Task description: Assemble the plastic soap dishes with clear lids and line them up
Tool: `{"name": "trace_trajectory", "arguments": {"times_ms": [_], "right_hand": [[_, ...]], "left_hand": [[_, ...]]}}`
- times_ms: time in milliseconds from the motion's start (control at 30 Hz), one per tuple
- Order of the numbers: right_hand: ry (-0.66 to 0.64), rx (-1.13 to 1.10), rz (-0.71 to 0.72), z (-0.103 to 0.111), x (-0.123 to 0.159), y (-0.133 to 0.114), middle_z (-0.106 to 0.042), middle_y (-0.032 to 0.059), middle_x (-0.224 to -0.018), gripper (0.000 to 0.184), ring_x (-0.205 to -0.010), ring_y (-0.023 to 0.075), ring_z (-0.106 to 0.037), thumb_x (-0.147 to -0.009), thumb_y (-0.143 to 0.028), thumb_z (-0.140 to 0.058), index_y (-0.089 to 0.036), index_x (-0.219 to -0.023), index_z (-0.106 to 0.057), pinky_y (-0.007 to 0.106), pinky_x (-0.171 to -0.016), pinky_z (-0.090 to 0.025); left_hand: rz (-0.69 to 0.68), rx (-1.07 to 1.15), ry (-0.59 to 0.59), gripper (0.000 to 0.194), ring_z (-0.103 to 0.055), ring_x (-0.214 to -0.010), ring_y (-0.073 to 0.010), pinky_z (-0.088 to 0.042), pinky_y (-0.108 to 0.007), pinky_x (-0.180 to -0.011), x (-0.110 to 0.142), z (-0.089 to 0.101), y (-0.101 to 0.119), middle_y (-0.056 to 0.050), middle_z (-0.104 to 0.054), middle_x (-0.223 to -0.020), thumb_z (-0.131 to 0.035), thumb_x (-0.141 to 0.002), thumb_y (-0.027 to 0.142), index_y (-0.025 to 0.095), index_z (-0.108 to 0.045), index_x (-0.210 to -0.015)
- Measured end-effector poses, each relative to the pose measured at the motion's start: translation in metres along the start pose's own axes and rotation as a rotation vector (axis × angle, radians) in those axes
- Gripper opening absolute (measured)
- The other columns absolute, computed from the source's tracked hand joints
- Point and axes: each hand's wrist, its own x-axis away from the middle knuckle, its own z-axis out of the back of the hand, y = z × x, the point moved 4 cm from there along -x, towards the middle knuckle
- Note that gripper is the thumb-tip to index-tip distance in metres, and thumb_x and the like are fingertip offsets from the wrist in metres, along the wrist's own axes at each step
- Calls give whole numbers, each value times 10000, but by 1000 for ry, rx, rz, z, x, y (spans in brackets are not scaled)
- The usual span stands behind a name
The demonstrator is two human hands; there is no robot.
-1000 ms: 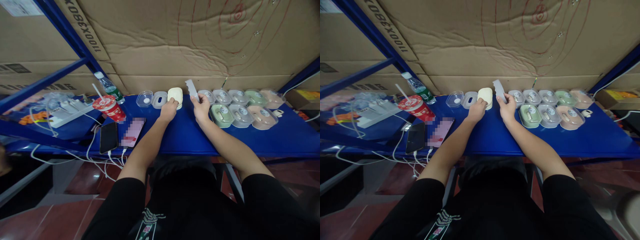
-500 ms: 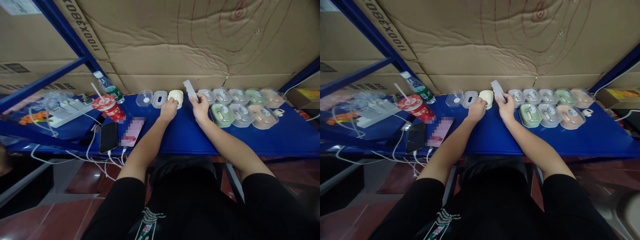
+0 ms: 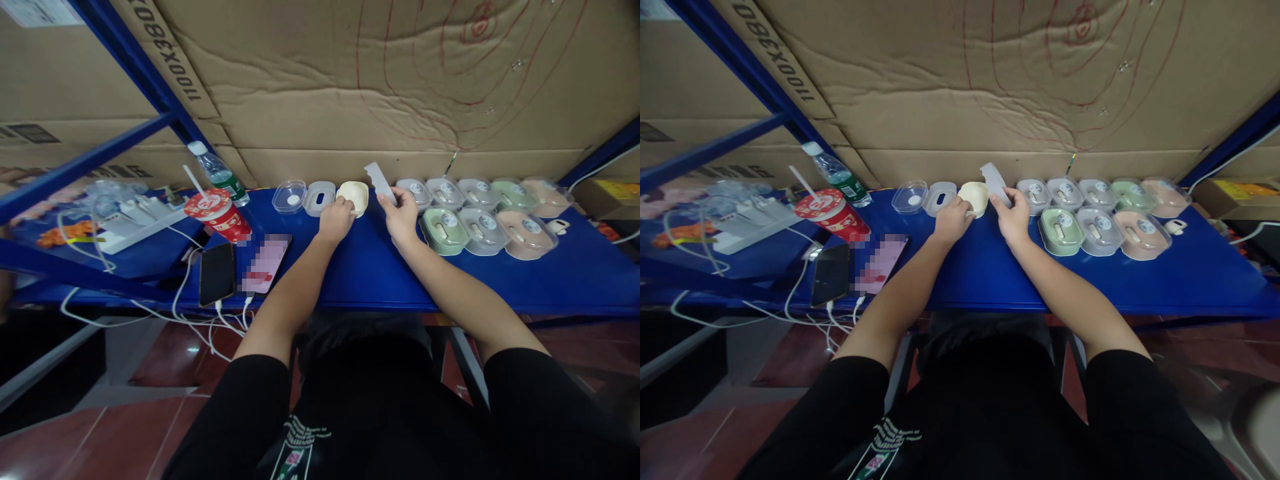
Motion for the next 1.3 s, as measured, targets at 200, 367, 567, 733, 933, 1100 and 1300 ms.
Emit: {"name": "trace_trajectory", "arguments": {"times_ms": [200, 367, 567, 733, 933, 1100, 1300], "right_hand": [[5, -28, -9, 0, 1, -4, -809, 64, -1061, 516, -989, 249, -759, -792, -654, -843, -235, -1062, -708, 453, -967, -618], [-13, -13, -7, 0, 2, -6, -808, 69, -1059, 496, -992, 252, -756, -803, -640, -831, -235, -1059, -701, 453, -951, -622], [-19, -6, -10, -1, 2, -3, -804, 65, -1072, 476, -1000, 249, -754, -810, -624, -824, -240, -1060, -693, 447, -940, -622], [-26, -7, -3, -1, 1, -1, -790, 65, -1080, 496, -1008, 251, -744, -818, -645, -822, -243, -1073, -680, 455, -953, -616], [-42, -38, 23, -2, 2, -3, -740, 43, -1030, 537, -963, 233, -714, -831, -722, -793, -262, -1063, -643, 438, -929, -606], [-83, -110, 39, -12, 9, -3, -680, 24, -1000, 595, -945, 216, -684, -839, -822, -746, -289, -1054, -592, 412, -915, -597], [-280, -131, 55, -22, 18, -13, -726, 54, -1139, 617, -1097, 245, -717, -901, -846, -662, -311, -1198, -590, 445, -1022, -601]], "left_hand": [[17, 9, 24, 285, -698, -1175, -305, -536, -396, -961, -1, -1, -3, -130, -689, -1369, -588, -1092, 309, 192, -740, -1302], [38, 62, 13, 279, -697, -1213, -298, -545, -388, -993, 0, -1, -4, -116, -688, -1406, -615, -1089, 301, 201, -737, -1320], [42, 111, 33, 271, -694, -1237, -302, -555, -405, -1012, 0, -2, -5, -128, -680, -1415, -643, -1076, 290, 198, -739, -1312], [29, 182, 98, 264, -698, -1234, -309, -567, -413, -992, -1, -6, -8, -146, -676, -1415, -673, -1048, 275, 197, -739, -1291], [-185, 365, 317, 319, -711, -1226, -268, -586, -383, -1006, 4, 1, 6, -100, -733, -1332, -741, -1005, 326, 233, -723, -1310], [-312, 431, 393, 337, -727, -1180, -231, -599, -339, -988, 13, 7, 27, -104, -742, -1320, -722, -1019, 317, 210, -710, -1338], [-266, 391, 391, 231, -738, -1153, -218, -592, -333, -958, 13, 11, 26, -86, -772, -1273, -562, -1100, 268, 222, -724, -1257]]}}
